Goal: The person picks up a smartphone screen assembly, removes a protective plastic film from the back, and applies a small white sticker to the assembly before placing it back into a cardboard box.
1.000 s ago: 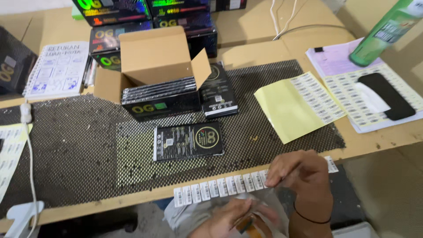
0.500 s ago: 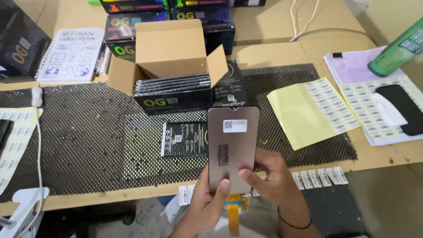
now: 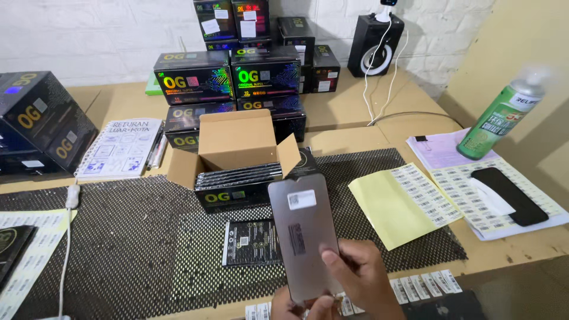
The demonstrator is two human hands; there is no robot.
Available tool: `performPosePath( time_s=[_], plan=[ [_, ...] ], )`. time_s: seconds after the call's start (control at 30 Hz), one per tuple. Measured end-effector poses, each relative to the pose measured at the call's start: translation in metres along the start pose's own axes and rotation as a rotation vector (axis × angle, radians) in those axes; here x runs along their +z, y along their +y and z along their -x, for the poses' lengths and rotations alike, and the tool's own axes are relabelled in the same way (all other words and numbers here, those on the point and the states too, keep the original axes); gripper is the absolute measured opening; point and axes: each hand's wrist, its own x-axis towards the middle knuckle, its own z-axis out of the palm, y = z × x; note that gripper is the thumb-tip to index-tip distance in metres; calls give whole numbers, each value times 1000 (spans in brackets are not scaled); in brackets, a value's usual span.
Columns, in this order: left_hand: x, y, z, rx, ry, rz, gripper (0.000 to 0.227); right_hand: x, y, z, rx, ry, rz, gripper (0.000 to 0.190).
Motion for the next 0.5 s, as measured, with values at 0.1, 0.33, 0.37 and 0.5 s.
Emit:
performPosePath(
  time_s=[0.1, 0.33, 0.37, 0.5],
  plan=[
    [-18, 11, -7, 107, -175, -396, 11, 8, -19, -2, 120, 40, 127, 49],
    [-5, 66, 3, 615, -729, -129, 25, 23, -47, -22, 130, 244, -74, 54],
    [-4, 71, 3, 666, -751, -160, 28, 25, -49, -23, 165, 283, -104, 54],
    [-8, 71, -4, 601, -809, -124, 31, 23, -32, -27, 140, 311, -188, 54]
  ],
)
